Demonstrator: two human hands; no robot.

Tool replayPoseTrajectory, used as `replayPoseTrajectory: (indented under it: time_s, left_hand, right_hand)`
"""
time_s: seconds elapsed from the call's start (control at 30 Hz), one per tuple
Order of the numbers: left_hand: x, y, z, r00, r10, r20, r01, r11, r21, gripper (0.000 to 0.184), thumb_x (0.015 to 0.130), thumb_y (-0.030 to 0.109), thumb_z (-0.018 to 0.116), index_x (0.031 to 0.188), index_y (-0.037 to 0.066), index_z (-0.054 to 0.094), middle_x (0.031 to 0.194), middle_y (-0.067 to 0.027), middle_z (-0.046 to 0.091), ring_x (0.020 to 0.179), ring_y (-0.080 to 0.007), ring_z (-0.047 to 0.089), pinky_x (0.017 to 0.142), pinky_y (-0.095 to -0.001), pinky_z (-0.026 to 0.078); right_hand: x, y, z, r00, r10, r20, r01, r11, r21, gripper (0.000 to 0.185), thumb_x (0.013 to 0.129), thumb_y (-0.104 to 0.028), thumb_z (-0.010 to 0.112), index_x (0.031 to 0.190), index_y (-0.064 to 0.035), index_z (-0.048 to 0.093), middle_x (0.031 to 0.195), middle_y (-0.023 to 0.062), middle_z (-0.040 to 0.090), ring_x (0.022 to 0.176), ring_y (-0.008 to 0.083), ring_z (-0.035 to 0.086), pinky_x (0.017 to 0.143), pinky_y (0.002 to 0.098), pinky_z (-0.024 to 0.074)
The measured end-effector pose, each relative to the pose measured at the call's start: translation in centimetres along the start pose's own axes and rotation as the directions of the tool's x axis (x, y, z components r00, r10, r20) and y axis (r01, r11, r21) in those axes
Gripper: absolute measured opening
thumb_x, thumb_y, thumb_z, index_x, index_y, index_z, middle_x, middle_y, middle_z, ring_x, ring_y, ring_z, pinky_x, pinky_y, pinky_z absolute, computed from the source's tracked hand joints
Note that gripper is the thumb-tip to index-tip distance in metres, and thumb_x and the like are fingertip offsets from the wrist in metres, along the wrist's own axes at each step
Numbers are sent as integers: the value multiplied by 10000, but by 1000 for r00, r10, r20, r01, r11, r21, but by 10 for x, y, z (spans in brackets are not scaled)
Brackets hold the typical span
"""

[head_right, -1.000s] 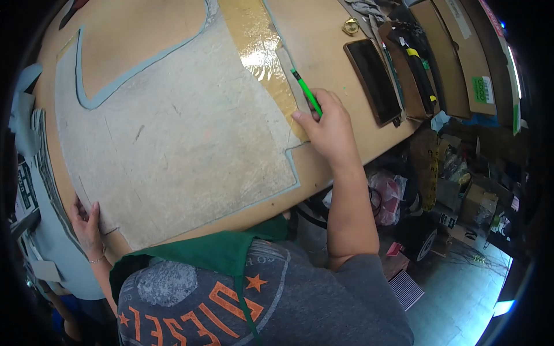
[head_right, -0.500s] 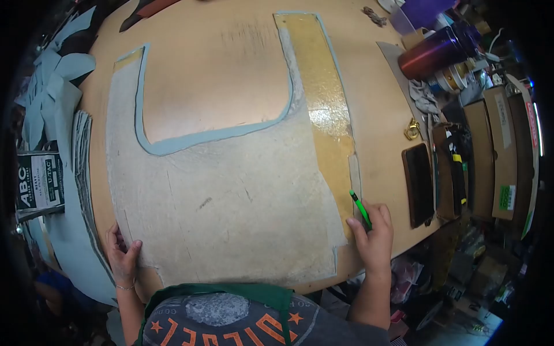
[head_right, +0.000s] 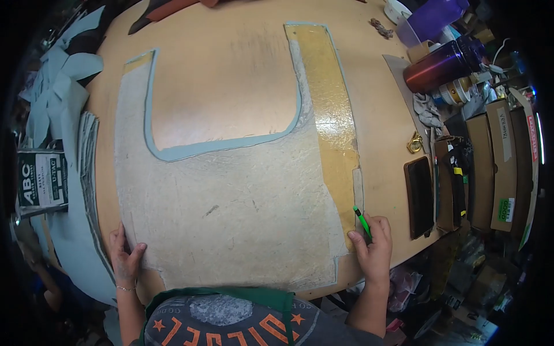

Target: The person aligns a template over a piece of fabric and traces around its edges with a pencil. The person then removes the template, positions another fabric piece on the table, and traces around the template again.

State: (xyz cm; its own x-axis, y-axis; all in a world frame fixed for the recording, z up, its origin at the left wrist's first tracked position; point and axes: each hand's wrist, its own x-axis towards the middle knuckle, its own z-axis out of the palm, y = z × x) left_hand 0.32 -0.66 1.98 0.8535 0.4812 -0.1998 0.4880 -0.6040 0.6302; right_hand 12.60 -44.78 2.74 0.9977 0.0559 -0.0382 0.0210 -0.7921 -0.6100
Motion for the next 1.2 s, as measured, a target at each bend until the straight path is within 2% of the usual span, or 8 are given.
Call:
replayPoseTrajectory:
  time_s: [0.27,0.37,0.47,0.6,0.63,0.8,1.0,1.2]
  left_hand:
    - [-2,0,-1,986,163,-23,-159,979,127,692,661,154,659,1234,-73,344,958,-155,421,929,-278,425,855,-302,342]
    - [-4,1,0,992,118,-37,-115,990,75,717,661,176,666,1246,-63,328,984,-188,427,943,-303,438,859,-318,356]
    - [-4,-6,-1,990,135,-40,-133,990,51,727,660,171,670,1246,-72,316,1023,-212,424,963,-323,447,870,-328,367]
    - [-1,-14,-3,978,207,-9,-206,977,54,707,668,190,670,1231,-76,334,1019,-205,420,981,-324,449,871,-307,374]
    - [0,-18,-1,976,216,-19,-214,975,62,704,677,207,662,1235,-71,334,1018,-202,424,975,-316,452,867,-307,373]
    - [4,-20,0,982,190,-9,-189,979,77,689,700,248,651,1235,-61,345,1037,-194,428,972,-308,454,861,-299,373]
    - [2,-18,-3,972,234,0,-223,926,305,653,697,269,670,1193,-51,391,1067,-194,423,1018,-346,432,885,-357,383]
    - [4,-24,0,966,252,-55,-236,951,202,645,683,278,680,1191,-26,423,1037,-169,452,979,-325,456,871,-346,386]
  right_hand:
    - [2,4,1,999,-35,14,34,999,37,285,669,-43,632,917,39,520,816,105,482,764,212,478,706,284,395]
    - [3,10,0,999,13,35,-15,999,52,300,678,-52,647,926,44,509,829,122,482,776,225,485,719,287,399]
    - [6,33,4,997,-74,13,74,997,-39,307,691,-60,647,942,40,502,825,110,474,762,201,474,707,274,399]
    - [12,48,4,993,-69,96,56,990,132,312,730,-102,649,964,41,501,833,63,470,774,141,452,707,261,393]
    - [13,52,5,988,-136,74,128,986,106,315,741,-111,648,971,44,498,827,48,472,769,130,448,706,248,386]
    - [14,51,0,981,-158,116,154,987,38,335,748,-124,645,993,44,491,816,45,479,753,129,452,710,247,385]
    - [16,53,-2,982,-135,133,140,990,-28,335,750,-142,645,989,37,494,834,63,501,760,139,466,708,260,391]
    - [13,47,-2,979,-171,109,180,981,-77,315,747,-147,644,963,33,502,821,80,501,761,154,476,706,265,392]
